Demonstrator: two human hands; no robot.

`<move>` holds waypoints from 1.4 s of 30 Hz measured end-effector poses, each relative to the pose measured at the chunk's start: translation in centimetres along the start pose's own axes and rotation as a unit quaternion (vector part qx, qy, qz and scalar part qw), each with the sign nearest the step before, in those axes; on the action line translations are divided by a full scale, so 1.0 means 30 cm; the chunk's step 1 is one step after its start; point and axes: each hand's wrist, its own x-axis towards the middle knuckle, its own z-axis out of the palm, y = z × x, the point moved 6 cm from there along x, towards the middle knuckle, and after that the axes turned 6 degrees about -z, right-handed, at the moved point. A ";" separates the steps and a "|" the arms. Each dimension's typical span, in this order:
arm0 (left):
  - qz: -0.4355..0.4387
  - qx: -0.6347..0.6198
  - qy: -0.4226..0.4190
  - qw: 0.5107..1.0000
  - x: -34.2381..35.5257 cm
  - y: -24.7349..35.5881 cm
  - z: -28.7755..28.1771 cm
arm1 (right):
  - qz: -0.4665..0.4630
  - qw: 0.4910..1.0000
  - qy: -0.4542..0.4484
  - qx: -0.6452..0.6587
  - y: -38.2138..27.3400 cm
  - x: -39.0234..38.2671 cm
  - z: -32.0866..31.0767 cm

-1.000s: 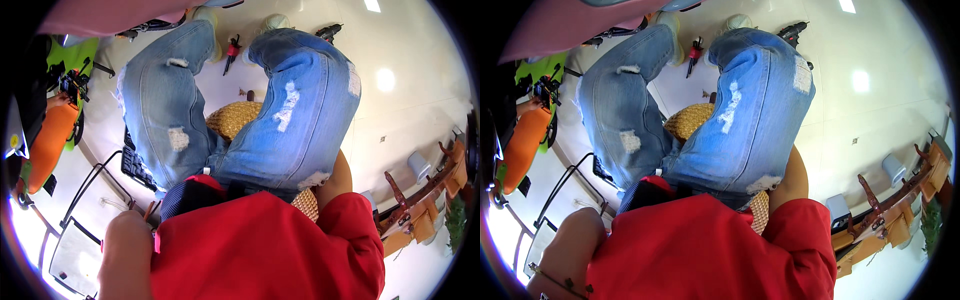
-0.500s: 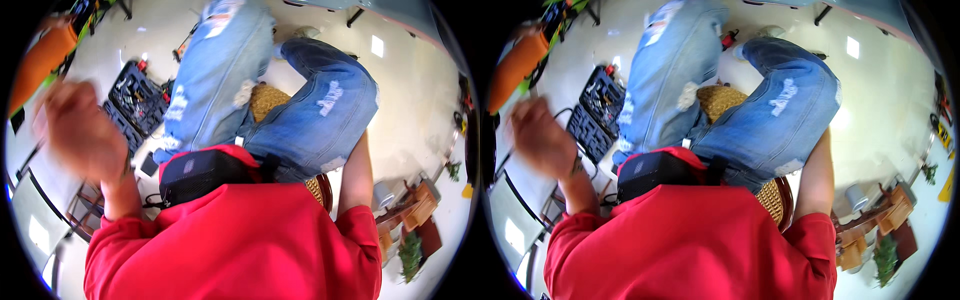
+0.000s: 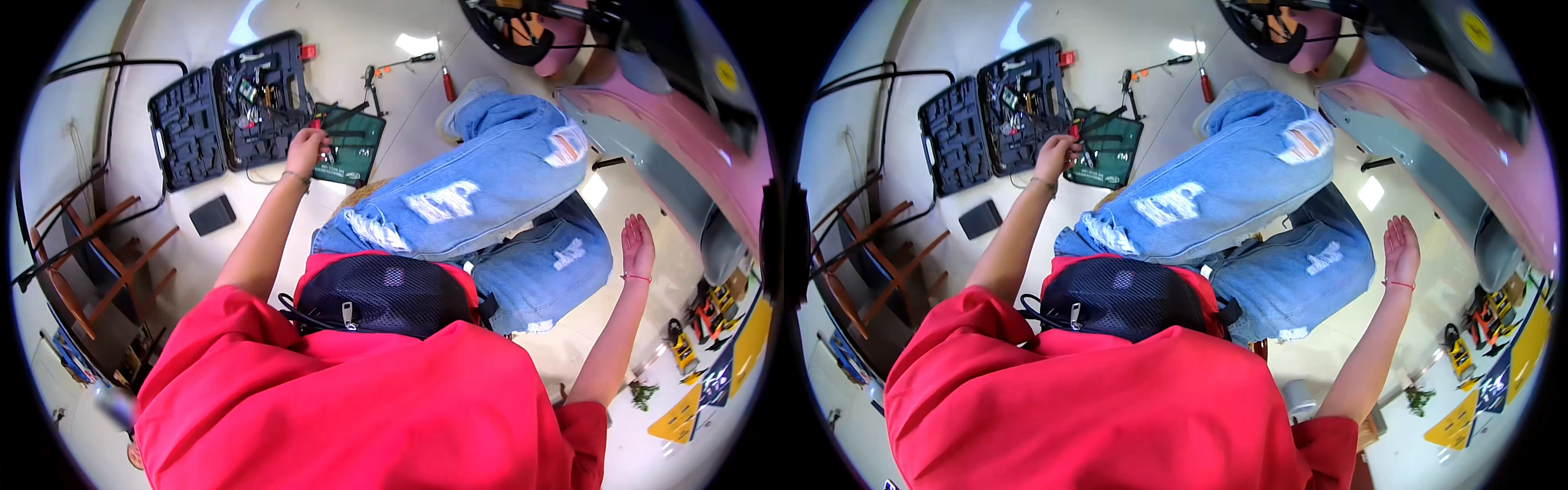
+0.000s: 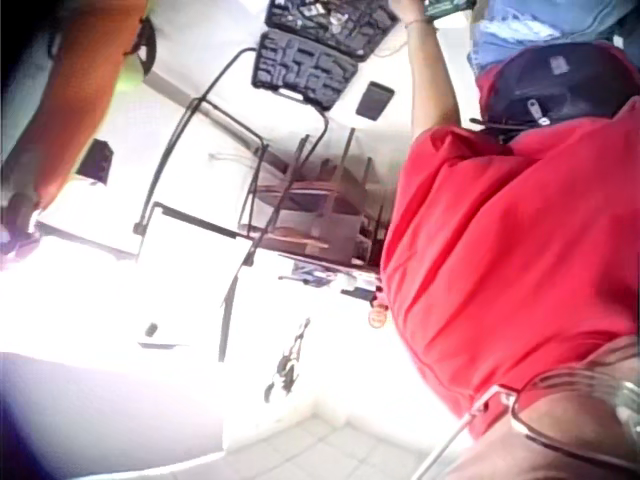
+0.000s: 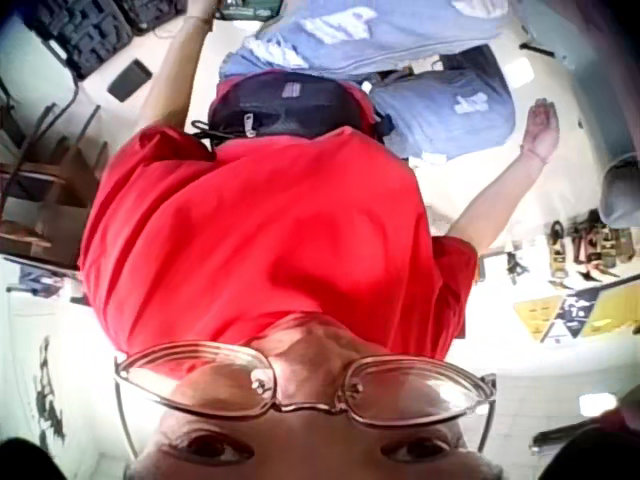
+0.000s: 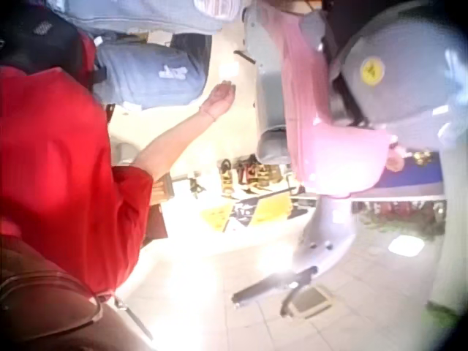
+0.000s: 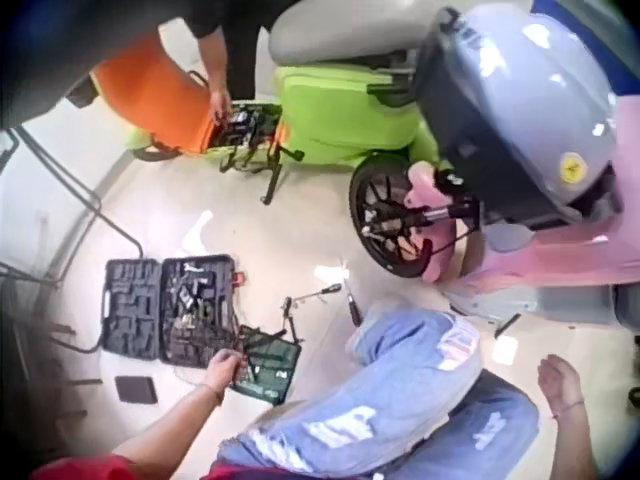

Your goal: The person selects an allen key from a set, unscrews fasteners from the scooter body panels using allen keys and screwdrivers, and gathers the removed screws by hand.

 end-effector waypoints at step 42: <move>0.129 0.415 0.112 0.893 0.823 0.275 0.578 | 0.031 0.762 -0.223 -0.607 -0.036 -0.151 0.346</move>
